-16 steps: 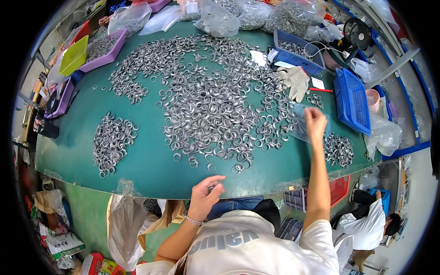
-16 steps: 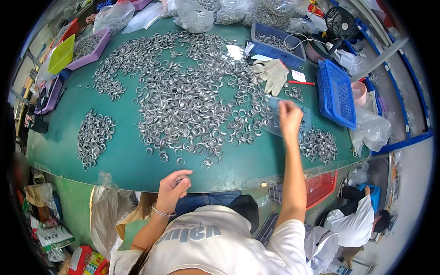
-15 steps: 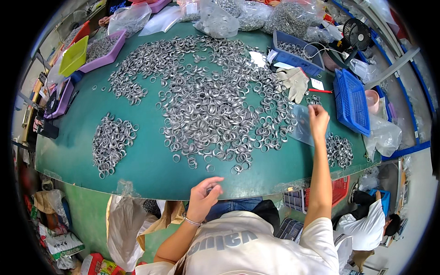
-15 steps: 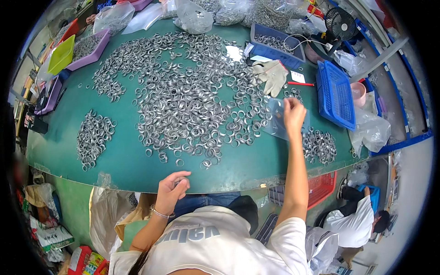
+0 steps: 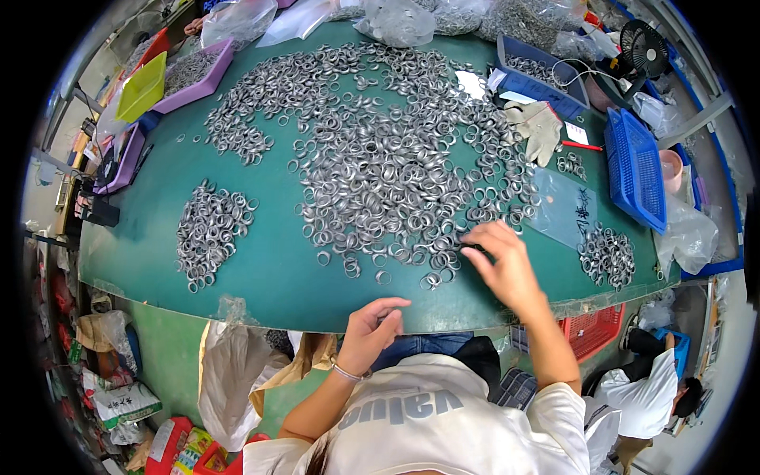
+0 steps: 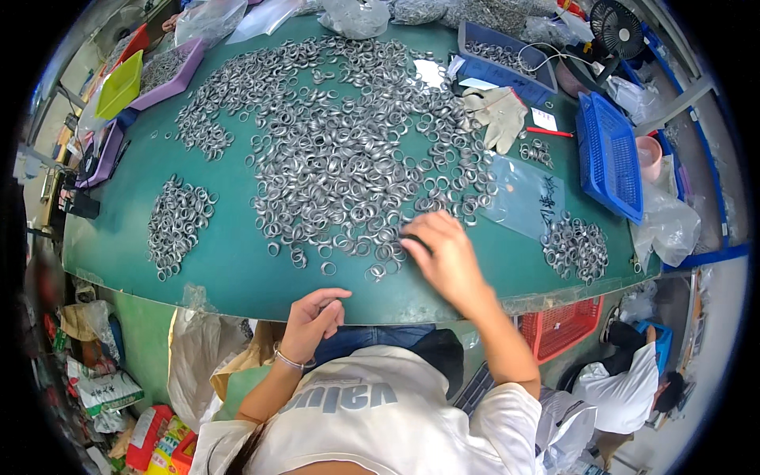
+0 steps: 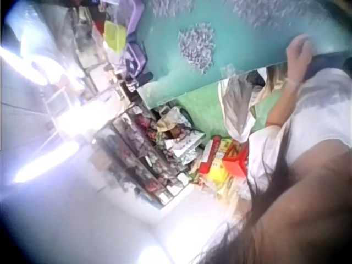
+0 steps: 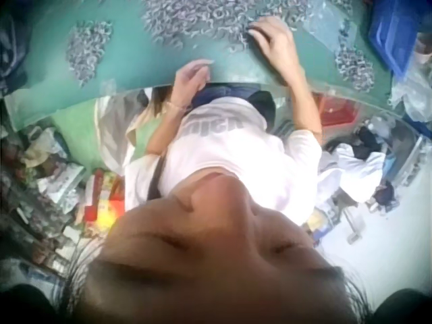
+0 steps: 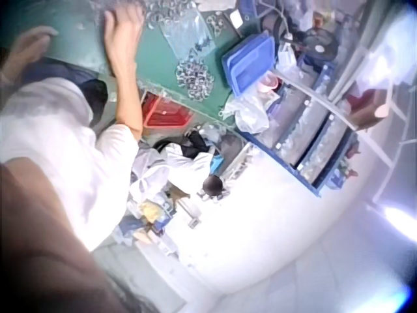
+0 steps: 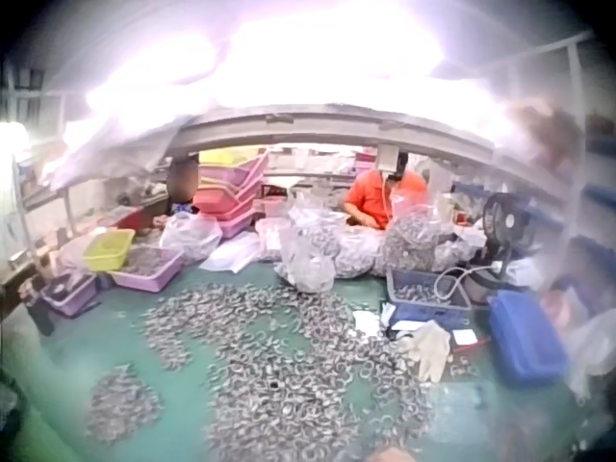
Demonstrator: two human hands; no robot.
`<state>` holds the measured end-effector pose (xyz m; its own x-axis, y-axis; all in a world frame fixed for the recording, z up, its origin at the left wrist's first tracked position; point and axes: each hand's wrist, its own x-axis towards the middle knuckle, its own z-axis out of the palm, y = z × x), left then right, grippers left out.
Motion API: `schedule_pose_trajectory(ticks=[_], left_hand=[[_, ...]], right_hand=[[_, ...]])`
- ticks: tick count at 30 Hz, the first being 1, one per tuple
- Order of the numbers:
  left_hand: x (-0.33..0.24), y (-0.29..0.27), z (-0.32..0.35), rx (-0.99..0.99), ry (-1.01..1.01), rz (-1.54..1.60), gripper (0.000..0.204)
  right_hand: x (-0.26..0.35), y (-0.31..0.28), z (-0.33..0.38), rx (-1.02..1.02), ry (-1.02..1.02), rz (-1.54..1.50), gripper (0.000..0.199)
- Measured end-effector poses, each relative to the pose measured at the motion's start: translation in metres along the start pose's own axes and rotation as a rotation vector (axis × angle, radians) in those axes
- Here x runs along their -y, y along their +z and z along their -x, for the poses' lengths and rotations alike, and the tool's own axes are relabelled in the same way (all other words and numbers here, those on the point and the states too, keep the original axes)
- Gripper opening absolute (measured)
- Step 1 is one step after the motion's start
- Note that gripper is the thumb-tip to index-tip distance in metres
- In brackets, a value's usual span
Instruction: The person sorts and stacks small metal rings on a green table by hand, occasionally moving groups of rings and placing finished stacks into a bag.
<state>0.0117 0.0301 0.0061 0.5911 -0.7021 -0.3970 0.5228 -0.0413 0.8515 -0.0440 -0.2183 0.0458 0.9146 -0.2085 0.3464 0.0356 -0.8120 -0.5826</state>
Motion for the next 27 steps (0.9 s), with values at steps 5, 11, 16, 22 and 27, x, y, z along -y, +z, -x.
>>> schedule_pose_trajectory(ticks=[5, 11, 16, 22, 27], left_hand=[[-0.003, 0.006, 0.003, 0.036, -0.019, -0.068, 0.021], [0.002, 0.006, 0.006, 0.037, 0.000, -0.031, 0.022], [0.005, 0.015, 0.001, 0.086, 0.041, -0.052, 0.021], [-0.001, 0.015, 0.005, 0.070, 0.019, -0.040, 0.024], [-0.002, 0.025, 0.002, 0.022, 0.204, 0.053, 0.033]], right_hand=[[0.013, 0.040, 0.004, -0.047, 0.162, 0.284, 0.023], [0.005, 0.043, 0.015, -0.250, 0.162, 0.075, 0.016], [0.016, 0.049, 0.005, -0.202, 0.112, 0.170, 0.012], [0.020, 0.042, 0.014, -0.179, 0.368, -0.099, 0.008], [0.040, 0.044, 0.047, -0.031, 0.719, -1.134, 0.013]])
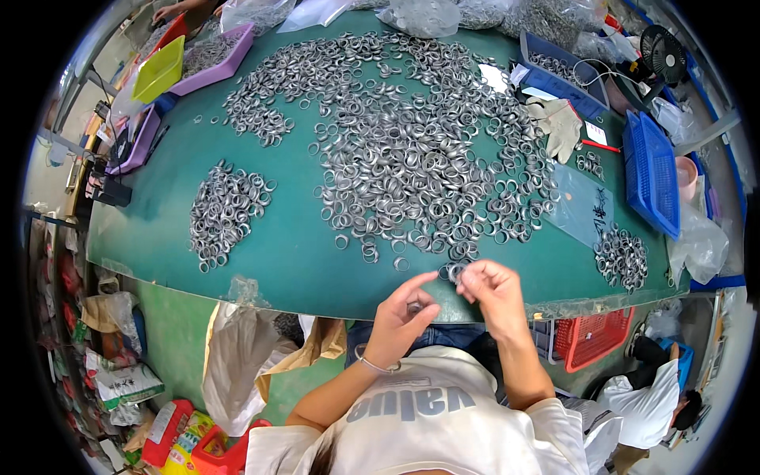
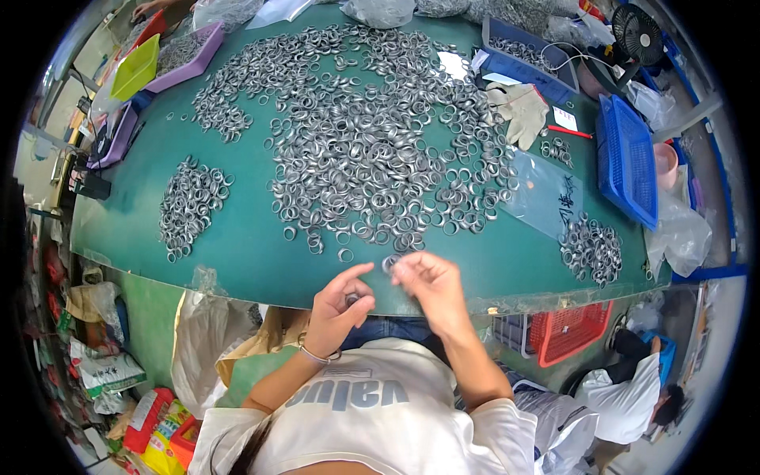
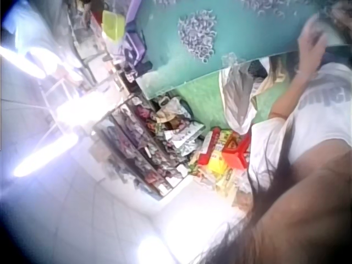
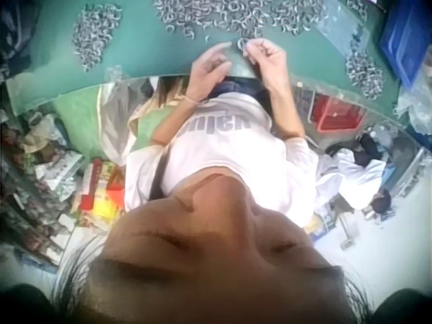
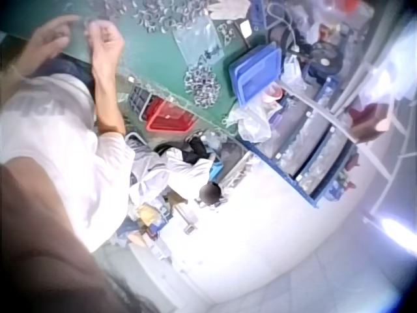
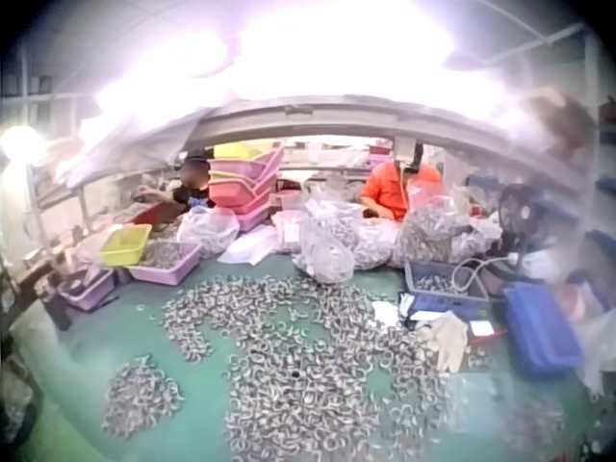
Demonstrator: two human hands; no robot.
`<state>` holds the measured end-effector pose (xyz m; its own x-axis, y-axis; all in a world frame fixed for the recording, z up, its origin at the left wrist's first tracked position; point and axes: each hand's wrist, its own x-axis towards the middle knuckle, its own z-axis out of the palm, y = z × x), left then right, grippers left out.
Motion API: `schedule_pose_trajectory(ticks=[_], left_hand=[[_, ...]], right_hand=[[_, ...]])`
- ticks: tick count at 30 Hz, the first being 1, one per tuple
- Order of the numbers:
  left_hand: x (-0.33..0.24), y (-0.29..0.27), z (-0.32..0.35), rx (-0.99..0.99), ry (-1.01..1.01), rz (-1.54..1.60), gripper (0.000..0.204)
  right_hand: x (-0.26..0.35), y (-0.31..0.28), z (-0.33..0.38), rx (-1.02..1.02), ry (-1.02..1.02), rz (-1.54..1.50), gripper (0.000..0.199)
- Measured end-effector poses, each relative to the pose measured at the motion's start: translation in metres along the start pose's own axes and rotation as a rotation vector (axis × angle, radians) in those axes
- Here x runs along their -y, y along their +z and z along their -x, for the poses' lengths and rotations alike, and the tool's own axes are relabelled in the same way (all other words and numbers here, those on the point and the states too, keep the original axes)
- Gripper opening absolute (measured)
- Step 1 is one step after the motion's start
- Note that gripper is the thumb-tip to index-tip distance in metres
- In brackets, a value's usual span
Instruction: The person sorts and stacks small metal rings on a green table by hand, occasionally moving groups of rings and placing finished stacks into a bag.
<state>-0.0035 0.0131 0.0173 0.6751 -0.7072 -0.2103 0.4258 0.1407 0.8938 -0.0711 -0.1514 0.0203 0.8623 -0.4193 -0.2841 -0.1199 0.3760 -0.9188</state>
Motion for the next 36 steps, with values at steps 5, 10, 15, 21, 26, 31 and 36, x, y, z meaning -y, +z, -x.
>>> schedule_pose_trajectory(ticks=[5, 10, 15, 21, 26, 31, 36], left_hand=[[0.000, 0.006, -0.011, 0.015, 0.023, 0.032, 0.035], [0.000, 0.006, -0.011, 0.025, 0.045, 0.043, 0.032], [0.007, 0.000, -0.013, 0.071, -0.117, 0.192, 0.028], [0.009, -0.013, -0.018, 0.098, -0.280, 0.402, 0.025], [-0.001, 0.001, -0.018, -0.007, -0.321, 0.290, 0.023], [0.009, -0.014, -0.017, 0.107, -0.234, 0.303, 0.025], [0.004, -0.001, -0.021, 0.062, -0.253, 0.316, 0.029]], right_hand=[[-0.014, 0.009, 0.012, 0.094, 0.040, -0.217, 0.016], [-0.011, 0.017, 0.017, 0.019, -0.016, -0.140, 0.012], [0.003, 0.018, 0.015, 0.009, -0.848, 0.984, 0.011], [0.020, -0.009, -0.019, -0.259, -0.672, 0.848, 0.010], [0.006, -0.015, -0.058, -0.337, -0.618, 1.285, 0.014], [0.014, -0.016, -0.040, -0.285, -0.632, 0.901, 0.010], [0.019, 0.004, -0.004, 0.114, -0.845, 1.083, 0.016]])
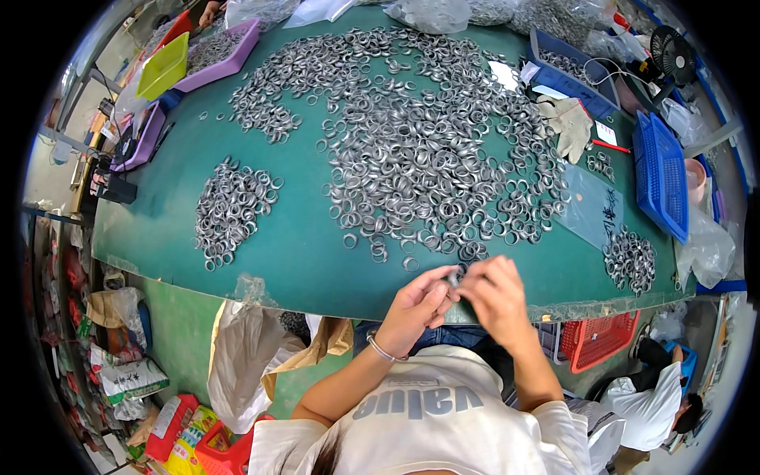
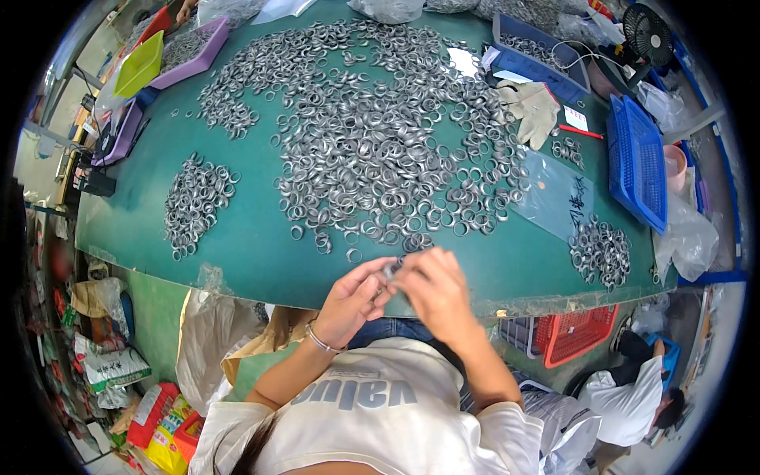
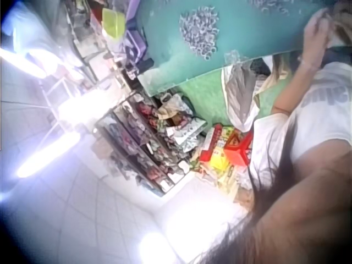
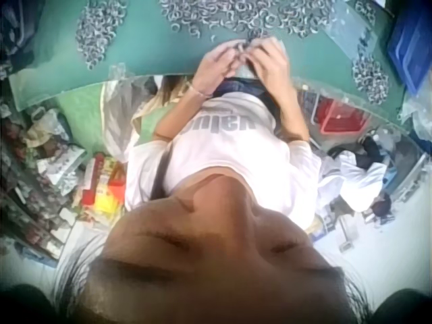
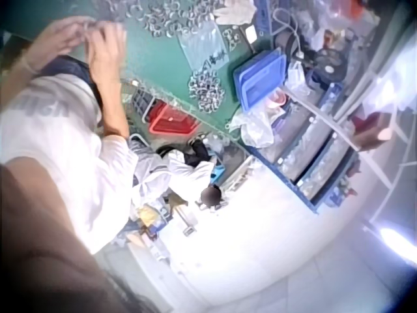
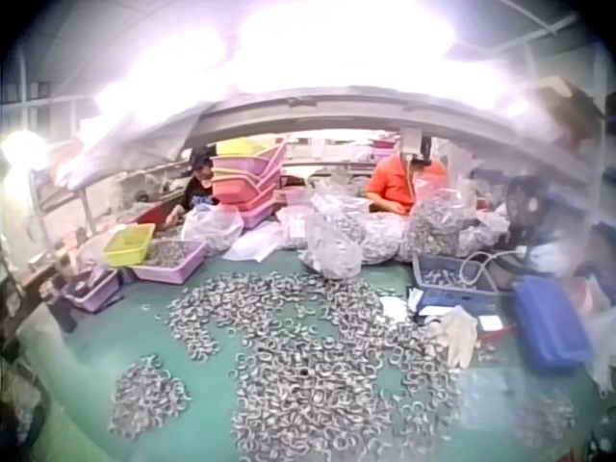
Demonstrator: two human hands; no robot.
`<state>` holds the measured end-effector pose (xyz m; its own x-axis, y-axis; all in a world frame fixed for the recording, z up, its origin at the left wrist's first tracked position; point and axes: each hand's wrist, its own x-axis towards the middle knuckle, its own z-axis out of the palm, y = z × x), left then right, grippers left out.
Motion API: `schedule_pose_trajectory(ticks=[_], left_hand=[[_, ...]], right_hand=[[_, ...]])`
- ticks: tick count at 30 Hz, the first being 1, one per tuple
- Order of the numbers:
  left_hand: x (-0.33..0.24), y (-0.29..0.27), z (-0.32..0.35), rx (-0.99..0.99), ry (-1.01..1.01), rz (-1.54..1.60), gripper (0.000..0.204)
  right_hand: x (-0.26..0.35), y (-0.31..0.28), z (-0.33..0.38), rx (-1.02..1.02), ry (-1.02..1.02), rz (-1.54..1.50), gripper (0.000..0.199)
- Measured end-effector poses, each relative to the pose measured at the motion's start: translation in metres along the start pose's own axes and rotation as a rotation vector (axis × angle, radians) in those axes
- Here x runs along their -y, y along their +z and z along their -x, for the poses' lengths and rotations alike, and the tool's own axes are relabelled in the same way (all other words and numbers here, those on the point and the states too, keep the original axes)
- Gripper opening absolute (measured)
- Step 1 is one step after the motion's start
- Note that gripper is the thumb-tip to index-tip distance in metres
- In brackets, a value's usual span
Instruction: The person sorts and stacks small metal rings on a green table by hand, occasionally moving groups of rings and placing finished stacks into a bag.
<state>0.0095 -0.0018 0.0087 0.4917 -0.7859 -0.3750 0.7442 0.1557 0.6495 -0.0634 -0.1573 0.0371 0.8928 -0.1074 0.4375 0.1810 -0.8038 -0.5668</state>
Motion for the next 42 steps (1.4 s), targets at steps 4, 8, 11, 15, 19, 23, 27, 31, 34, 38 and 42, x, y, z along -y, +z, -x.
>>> schedule_pose_trajectory(ticks=[4, 8, 11, 15, 19, 23, 27, 31, 34, 38, 42], left_hand=[[0.007, -0.007, 0.000, 0.051, -0.041, -0.012, 0.024], [0.000, -0.013, 0.004, 0.068, -0.095, 0.072, 0.019], [-0.003, -0.005, 0.007, 0.017, -0.032, -0.029, 0.017], [0.007, -0.010, 0.006, -0.022, 0.055, -0.142, 0.020], [0.002, -0.017, 0.007, 0.054, -0.091, 0.119, 0.025], [-0.003, -0.002, 0.004, -0.062, -0.045, 0.154, 0.029], [0.000, -0.008, 0.000, -0.131, -0.036, 0.112, 0.029], [0.003, -0.016, 0.003, -0.053, 0.014, 0.052, 0.023], [0.002, -0.012, 0.005, -0.109, -0.024, 0.020, 0.018], [-0.001, -0.016, 0.009, -0.038, -0.068, 0.008, 0.018], [-0.001, -0.017, 0.009, -0.024, -0.032, 0.024, 0.026]], right_hand=[[-0.004, -0.001, 0.002, 0.064, 0.105, -0.303, 0.012], [-0.030, 0.001, -0.020, -0.226, 0.313, 0.046, 0.010], [-0.039, 0.018, -0.030, -0.138, 0.331, 0.358, 0.010], [-0.043, 0.024, -0.028, -0.140, 0.363, 0.238, 0.011], [-0.031, 0.022, -0.017, -0.235, 0.411, -0.074, 0.009], [-0.001, 0.020, -0.012, -0.177, 0.158, -0.163, 0.009], [0.005, 0.015, -0.011, 0.032, 0.027, -0.248, 0.013], [-0.015, 0.019, -0.032, -0.074, 0.107, -0.158, 0.018], [-0.028, 0.030, -0.056, -0.002, 0.069, 0.211, 0.020], [-0.035, 0.042, -0.062, 0.106, 0.012, 0.405, 0.020], [-0.035, 0.035, -0.063, 0.172, 0.040, 0.271, 0.019]])
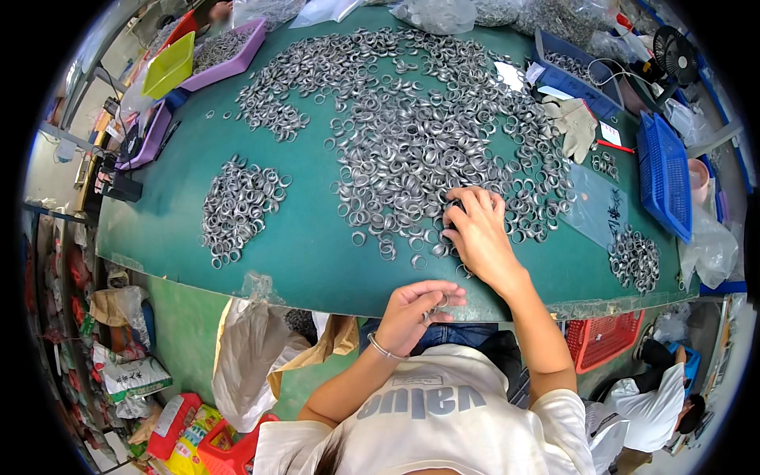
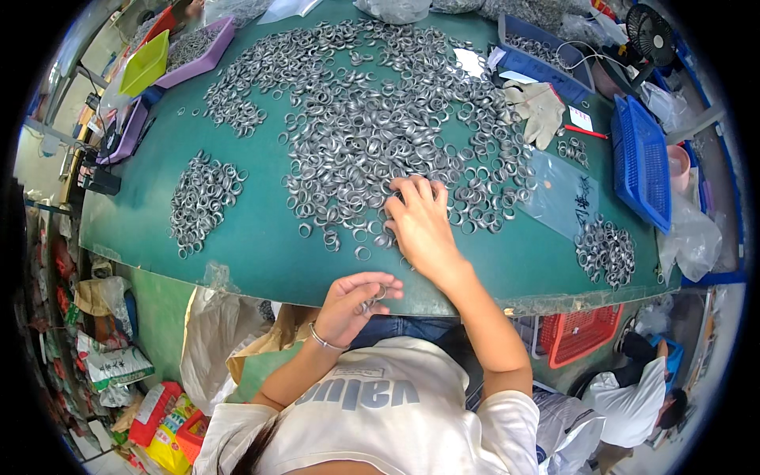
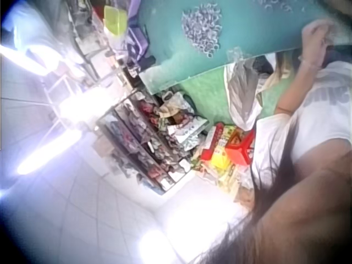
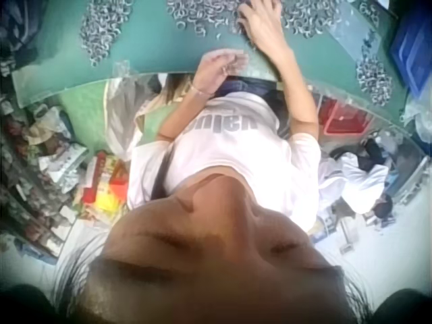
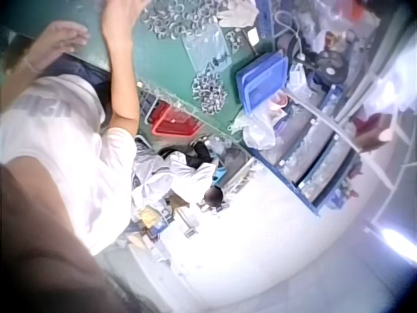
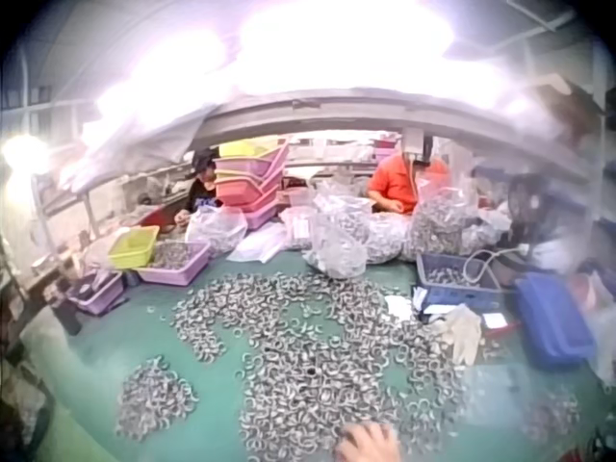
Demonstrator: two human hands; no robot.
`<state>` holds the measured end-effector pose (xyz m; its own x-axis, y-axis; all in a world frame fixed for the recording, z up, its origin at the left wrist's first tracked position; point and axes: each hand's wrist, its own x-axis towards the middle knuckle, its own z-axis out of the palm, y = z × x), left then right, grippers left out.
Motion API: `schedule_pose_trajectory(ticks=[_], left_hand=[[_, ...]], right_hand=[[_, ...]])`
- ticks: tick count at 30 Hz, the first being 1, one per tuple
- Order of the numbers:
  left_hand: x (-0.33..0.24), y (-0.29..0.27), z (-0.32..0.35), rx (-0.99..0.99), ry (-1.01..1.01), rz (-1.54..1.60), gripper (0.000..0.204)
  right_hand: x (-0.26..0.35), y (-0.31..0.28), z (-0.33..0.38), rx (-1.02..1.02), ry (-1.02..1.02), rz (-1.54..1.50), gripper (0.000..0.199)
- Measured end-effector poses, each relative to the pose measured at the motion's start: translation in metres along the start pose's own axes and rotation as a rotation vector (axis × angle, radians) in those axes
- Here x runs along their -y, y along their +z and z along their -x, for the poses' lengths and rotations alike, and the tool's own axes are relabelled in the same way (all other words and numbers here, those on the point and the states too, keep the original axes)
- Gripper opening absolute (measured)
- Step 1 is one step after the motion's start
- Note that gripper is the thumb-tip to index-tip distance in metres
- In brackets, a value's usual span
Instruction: The person sorts and stacks small metal rings on a green table by hand, occasionally moving groups of rings and placing finished stacks into a bag.
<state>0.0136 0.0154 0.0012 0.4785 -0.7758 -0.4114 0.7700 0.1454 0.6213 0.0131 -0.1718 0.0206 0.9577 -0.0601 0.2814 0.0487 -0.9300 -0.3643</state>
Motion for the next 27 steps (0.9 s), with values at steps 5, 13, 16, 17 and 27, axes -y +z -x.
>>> schedule_pose_trajectory(ticks=[5, 13, 16, 17, 27], left_hand=[[-0.008, 0.007, -0.003, 0.049, 0.049, 0.172, 0.042], [-0.010, 0.005, 0.001, 0.128, 0.111, 0.281, 0.046], [-0.010, 0.002, 0.001, 0.184, 0.100, 0.364, 0.045], [-0.010, 0.003, 0.000, 0.188, 0.094, 0.387, 0.045], [0.005, -0.006, -0.007, 0.169, -0.040, 0.452, 0.026]], right_hand=[[-0.004, 0.001, 0.007, -0.014, -0.009, 0.012, 0.023], [0.002, 0.003, 0.006, -0.058, -0.032, 0.025, 0.019], [-0.002, -0.004, 0.008, -0.177, -0.002, -0.062, 0.017], [-0.007, -0.007, 0.012, -0.221, 0.022, -0.099, 0.017], [-0.116, -0.074, 0.153, -0.858, 0.776, -0.011, 0.015]])
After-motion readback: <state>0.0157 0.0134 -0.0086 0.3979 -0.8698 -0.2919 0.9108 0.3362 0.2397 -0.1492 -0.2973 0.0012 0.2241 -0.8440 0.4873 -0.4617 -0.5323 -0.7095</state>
